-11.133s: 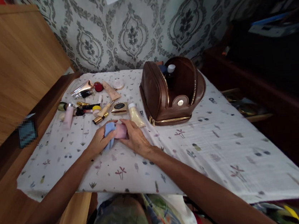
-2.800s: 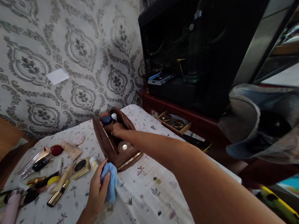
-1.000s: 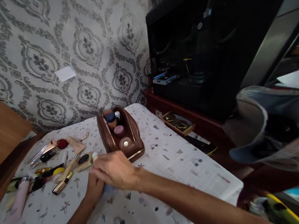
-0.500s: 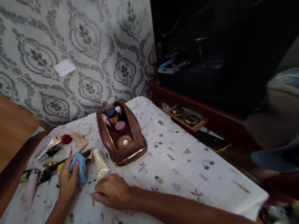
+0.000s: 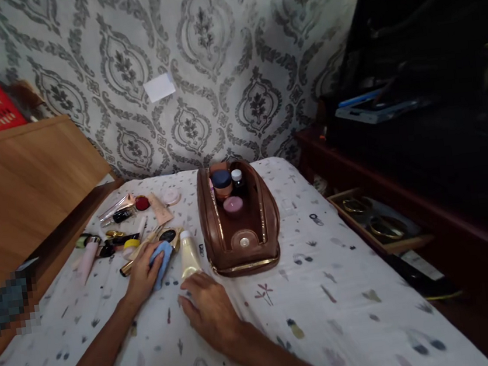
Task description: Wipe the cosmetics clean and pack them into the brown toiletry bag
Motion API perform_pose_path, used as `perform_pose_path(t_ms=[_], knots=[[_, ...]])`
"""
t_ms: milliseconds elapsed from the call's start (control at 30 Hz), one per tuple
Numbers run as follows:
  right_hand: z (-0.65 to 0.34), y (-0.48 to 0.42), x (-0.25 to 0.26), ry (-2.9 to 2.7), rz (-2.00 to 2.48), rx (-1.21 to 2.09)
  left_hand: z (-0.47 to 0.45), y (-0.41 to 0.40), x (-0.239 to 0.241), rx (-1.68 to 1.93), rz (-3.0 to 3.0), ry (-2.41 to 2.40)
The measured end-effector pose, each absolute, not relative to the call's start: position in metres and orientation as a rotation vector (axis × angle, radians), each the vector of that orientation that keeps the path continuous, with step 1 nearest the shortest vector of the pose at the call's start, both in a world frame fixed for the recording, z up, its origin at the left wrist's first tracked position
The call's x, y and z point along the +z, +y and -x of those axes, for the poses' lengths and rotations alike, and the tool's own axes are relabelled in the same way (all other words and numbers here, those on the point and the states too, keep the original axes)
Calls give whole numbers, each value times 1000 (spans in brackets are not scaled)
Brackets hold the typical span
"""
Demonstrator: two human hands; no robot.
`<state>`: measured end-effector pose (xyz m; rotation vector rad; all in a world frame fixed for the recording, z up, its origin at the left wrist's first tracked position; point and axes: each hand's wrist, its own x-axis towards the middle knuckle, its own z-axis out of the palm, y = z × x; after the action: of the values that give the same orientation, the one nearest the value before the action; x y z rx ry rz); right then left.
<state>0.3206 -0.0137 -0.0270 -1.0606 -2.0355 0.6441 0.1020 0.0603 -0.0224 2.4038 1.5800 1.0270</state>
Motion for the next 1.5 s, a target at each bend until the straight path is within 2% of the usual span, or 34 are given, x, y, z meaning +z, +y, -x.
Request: perform_pose_path(t_ms=[133, 567, 1033, 1500], knots=[[-327, -16, -35, -2035, 966, 572, -101, 56, -23, 1046, -2362, 1569], [-331, -24, -33, -1983, 936, 737, -97, 47, -12, 1073, -2222, 1617], [-328, -28, -24, -2340, 903, 476, -107, 48, -19, 818, -2557, 1476], [-328, -21, -28, -2404, 902, 406, -112, 52, -21, 745, -2550, 1547]])
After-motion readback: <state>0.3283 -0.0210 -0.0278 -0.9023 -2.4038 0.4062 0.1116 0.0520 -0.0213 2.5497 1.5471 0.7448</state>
